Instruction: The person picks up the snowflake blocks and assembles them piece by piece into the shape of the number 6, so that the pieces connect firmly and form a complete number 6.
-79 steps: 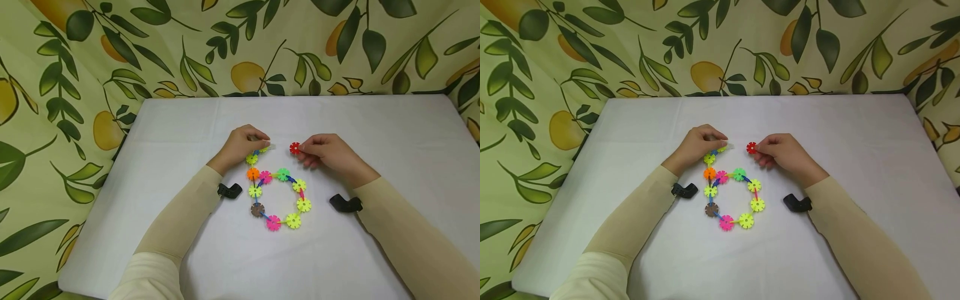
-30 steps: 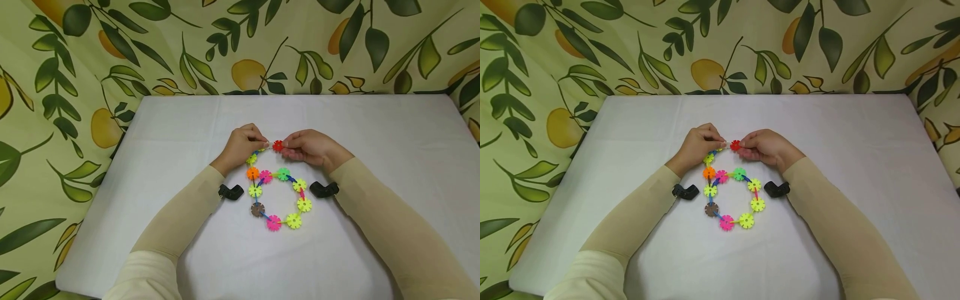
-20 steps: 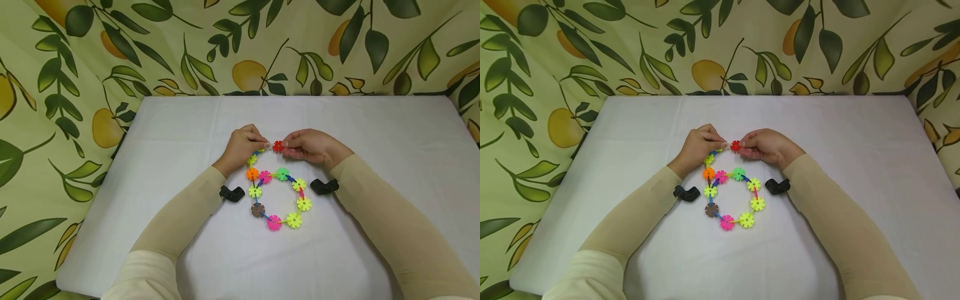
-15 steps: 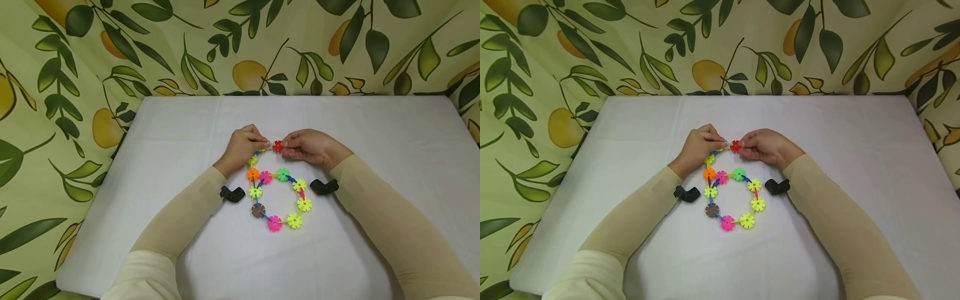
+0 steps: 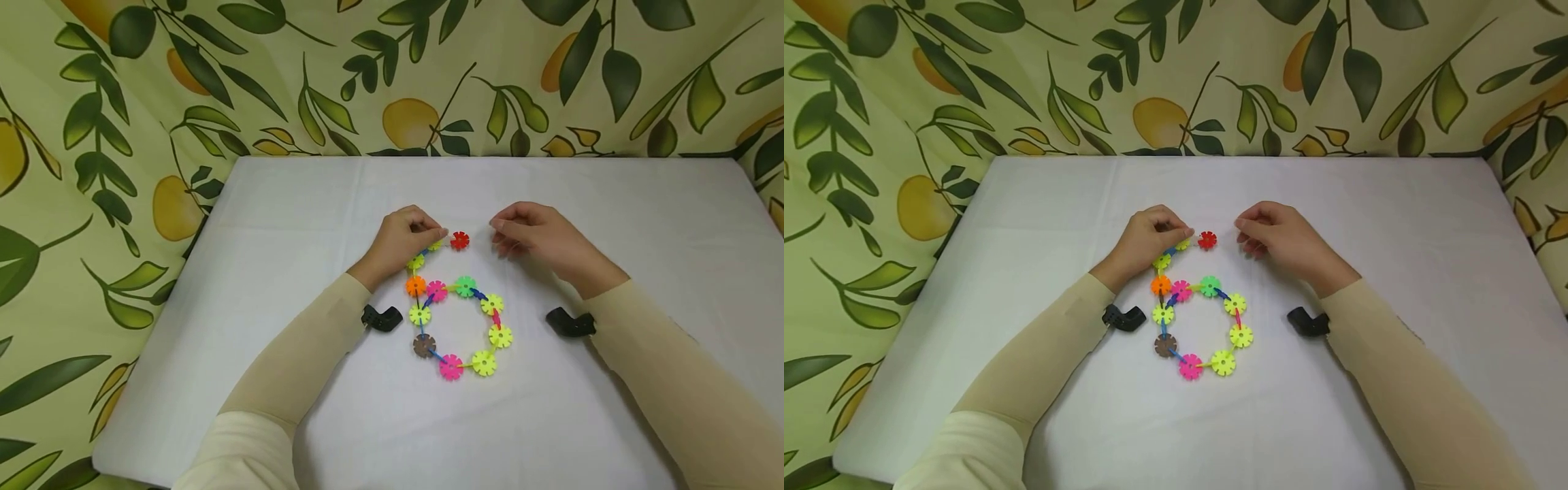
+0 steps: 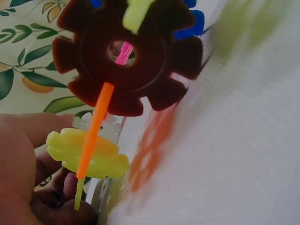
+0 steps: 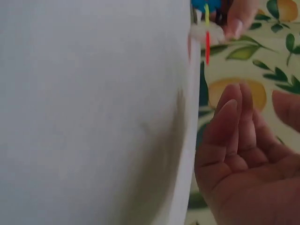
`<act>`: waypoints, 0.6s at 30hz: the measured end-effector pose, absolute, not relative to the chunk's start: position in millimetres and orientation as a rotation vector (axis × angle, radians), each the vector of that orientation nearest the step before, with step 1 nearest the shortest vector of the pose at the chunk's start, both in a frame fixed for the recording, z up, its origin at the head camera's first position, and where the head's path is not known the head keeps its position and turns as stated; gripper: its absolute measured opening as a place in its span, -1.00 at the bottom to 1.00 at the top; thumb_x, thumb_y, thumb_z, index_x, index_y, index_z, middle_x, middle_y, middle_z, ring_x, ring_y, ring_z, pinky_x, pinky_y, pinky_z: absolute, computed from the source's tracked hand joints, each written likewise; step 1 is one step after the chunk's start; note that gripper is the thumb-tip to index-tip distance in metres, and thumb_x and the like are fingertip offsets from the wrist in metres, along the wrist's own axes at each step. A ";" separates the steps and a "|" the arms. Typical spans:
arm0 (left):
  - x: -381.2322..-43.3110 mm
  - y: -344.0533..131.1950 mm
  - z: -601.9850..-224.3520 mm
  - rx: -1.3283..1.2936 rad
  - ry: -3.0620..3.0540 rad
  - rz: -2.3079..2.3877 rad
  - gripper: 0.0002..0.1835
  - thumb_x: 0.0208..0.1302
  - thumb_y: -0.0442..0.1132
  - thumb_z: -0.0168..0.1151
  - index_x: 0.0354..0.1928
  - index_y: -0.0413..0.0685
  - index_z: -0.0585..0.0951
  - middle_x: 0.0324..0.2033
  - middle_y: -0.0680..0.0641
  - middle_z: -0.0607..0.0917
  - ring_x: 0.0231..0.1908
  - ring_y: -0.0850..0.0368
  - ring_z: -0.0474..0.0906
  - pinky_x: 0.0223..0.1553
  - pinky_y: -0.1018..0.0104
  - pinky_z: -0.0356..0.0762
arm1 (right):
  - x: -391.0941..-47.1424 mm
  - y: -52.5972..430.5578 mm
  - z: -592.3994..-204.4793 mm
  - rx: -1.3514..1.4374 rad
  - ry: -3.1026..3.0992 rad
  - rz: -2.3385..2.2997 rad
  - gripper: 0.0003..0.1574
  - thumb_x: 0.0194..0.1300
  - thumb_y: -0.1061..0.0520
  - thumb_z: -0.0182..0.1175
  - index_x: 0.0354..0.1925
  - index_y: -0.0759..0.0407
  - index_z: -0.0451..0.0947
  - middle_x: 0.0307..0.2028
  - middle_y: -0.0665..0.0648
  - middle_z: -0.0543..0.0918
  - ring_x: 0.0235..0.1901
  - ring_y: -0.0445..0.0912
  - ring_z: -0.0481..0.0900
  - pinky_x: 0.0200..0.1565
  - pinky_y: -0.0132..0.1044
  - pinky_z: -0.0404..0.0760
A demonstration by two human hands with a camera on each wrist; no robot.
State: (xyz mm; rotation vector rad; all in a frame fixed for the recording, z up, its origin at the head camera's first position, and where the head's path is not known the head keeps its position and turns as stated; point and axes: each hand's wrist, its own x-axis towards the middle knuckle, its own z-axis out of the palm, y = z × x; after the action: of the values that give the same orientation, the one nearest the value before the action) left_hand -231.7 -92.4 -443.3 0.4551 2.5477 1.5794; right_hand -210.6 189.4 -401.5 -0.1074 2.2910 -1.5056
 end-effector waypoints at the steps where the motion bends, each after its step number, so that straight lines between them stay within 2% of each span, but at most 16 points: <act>1: -231.0 -92.3 -442.3 0.442 2.544 1.576 -0.85 0.50 -0.12 0.49 -0.18 -0.04 0.83 -0.21 0.05 0.70 -0.19 0.07 0.56 -0.17 0.30 0.54 | -206.0 198.8 -399.9 -0.126 2.339 -1.479 -0.50 0.71 -0.08 0.18 0.27 0.30 0.54 0.04 0.28 0.69 -0.05 0.12 0.65 -0.06 -0.23 0.70; 7: -229.3 -93.2 -436.2 0.428 2.515 1.523 -0.83 0.55 -0.07 0.43 -0.04 0.02 0.84 -0.16 0.09 0.74 -0.13 0.08 0.57 -0.10 0.27 0.55 | -177.6 264.3 -400.7 -0.211 2.481 -1.433 -0.53 0.68 0.00 0.25 0.34 0.23 0.56 0.09 0.15 0.73 0.04 -0.04 0.63 0.00 -0.40 0.59; 11: -229.9 -95.4 -434.8 0.468 2.528 1.469 -0.84 0.55 -0.06 0.43 -0.02 0.09 0.85 -0.17 0.14 0.77 -0.14 0.11 0.60 -0.08 0.24 0.58 | -164.7 305.7 -410.8 -0.270 2.530 -1.360 -0.55 0.60 0.16 0.34 0.36 0.18 0.58 0.15 0.01 0.72 0.09 -0.18 0.60 0.00 -0.50 0.52; 15: -230.9 -97.1 -435.2 0.468 2.551 1.449 -0.80 0.55 -0.08 0.42 0.07 0.07 0.83 -0.18 0.12 0.76 -0.16 0.11 0.59 -0.10 0.26 0.58 | -156.4 335.2 -426.2 -0.445 2.524 -1.288 -0.40 0.38 0.43 0.44 0.33 0.23 0.61 0.23 0.00 0.67 0.18 -0.30 0.53 0.07 -0.56 0.47; 18: -231.6 -98.1 -435.4 0.456 2.564 1.446 -0.76 0.55 -0.09 0.43 0.13 0.04 0.81 -0.17 0.07 0.73 -0.16 0.09 0.58 -0.11 0.29 0.57 | -151.2 347.8 -434.7 -0.593 2.468 -1.269 -0.29 0.27 0.50 0.48 0.34 0.23 0.60 0.28 0.01 0.65 0.25 -0.36 0.46 0.14 -0.59 0.38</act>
State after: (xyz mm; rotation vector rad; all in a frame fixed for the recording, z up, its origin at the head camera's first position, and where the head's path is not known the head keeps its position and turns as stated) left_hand -231.6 -98.1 -435.4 0.4556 2.5636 1.4460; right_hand -151.2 347.8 -434.7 -0.5927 2.4678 -1.2685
